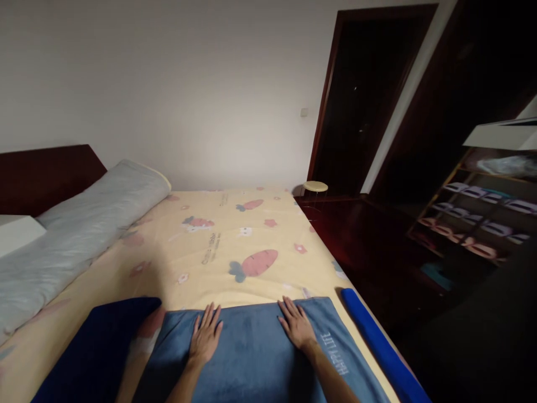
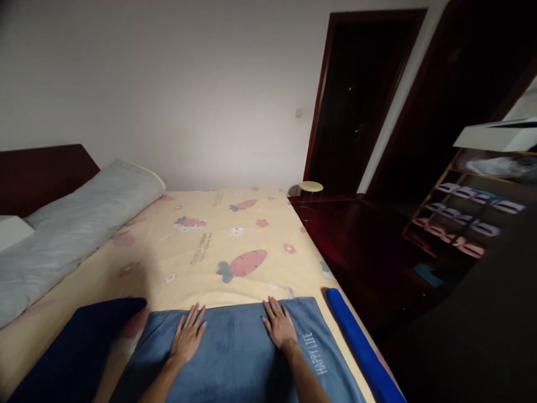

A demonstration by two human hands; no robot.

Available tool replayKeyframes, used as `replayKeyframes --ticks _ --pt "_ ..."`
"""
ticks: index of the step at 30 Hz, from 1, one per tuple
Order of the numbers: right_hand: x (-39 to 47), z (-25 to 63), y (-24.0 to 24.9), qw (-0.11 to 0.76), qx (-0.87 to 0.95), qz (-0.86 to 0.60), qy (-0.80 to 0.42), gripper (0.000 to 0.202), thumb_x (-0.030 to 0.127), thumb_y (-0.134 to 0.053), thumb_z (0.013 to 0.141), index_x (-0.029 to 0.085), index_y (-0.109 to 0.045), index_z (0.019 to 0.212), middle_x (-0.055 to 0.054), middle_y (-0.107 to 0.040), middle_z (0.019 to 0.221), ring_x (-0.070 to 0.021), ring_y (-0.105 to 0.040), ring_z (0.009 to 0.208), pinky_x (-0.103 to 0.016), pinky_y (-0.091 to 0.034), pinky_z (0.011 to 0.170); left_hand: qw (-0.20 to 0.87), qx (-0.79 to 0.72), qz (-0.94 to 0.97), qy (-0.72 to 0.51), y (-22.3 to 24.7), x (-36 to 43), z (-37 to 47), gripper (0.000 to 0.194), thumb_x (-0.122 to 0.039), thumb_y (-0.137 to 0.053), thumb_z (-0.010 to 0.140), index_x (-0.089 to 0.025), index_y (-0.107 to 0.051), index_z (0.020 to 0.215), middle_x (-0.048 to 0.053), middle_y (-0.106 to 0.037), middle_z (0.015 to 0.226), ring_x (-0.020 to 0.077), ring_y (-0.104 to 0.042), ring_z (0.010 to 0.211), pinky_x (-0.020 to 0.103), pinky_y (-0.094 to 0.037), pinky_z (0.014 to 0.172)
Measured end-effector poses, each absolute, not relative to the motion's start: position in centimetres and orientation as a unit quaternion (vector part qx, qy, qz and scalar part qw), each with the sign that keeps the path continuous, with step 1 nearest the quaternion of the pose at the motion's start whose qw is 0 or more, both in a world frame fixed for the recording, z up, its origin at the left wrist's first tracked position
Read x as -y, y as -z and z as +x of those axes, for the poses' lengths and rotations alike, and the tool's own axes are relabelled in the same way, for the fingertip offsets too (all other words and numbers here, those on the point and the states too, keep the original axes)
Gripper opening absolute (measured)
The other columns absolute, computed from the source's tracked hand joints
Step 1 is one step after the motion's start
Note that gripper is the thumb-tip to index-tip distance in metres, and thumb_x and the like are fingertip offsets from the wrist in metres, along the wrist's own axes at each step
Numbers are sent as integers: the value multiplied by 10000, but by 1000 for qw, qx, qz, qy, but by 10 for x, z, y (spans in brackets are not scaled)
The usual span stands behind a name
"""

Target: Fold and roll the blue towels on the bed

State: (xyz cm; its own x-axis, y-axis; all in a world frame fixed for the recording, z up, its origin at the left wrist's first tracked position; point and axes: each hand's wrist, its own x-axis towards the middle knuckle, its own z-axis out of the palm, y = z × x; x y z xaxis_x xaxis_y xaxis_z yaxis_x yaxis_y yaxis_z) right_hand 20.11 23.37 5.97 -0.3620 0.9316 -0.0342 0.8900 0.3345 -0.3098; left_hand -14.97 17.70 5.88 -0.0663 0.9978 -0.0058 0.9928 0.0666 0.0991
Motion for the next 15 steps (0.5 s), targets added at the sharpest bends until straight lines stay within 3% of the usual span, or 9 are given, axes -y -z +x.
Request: replayKeyframes --ticks 3,6,11,15 --pt "-241 242 -54 89 798 -584 -116 608 546 -266 976 239 -314 1499 -60 -276 1574 -209 -229 1457 -452 -207 1175 35 -757 652 -22 -56 -174 -187 554 -456 -246 968 -309 -235 1502 6 -212 1606 183 -200 1479 492 -201 1196" --pt "-246 273 -49 124 783 -603 -92 586 511 -261 979 221 -378 1474 -76 -361 1541 -218 -297 1433 -453 -259 1153 26 -761 648 -37 -55 -172 -217 557 -440 -265 960 -275 -297 1491 25 -284 1587 188 -260 1462 457 -280 1168" --pt "-249 308 -52 132 754 -643 -26 498 351 -245 969 186 -639 1225 -116 -514 1436 -254 -459 1325 -449 -338 1073 -34 -745 662 -71 -67 -171 -257 478 -330 -315 929 -205 -574 1310 69 -515 1459 215 -460 1354 370 -430 1057" --pt "-256 319 -67 87 739 -668 -4 429 233 -298 915 234 -686 1099 -84 -599 1348 -245 -501 1263 -434 -363 994 -19 -771 636 -33 -89 -174 -277 398 -268 -364 901 -237 -673 1151 32 -669 1291 179 -566 1244 298 -381 1083"
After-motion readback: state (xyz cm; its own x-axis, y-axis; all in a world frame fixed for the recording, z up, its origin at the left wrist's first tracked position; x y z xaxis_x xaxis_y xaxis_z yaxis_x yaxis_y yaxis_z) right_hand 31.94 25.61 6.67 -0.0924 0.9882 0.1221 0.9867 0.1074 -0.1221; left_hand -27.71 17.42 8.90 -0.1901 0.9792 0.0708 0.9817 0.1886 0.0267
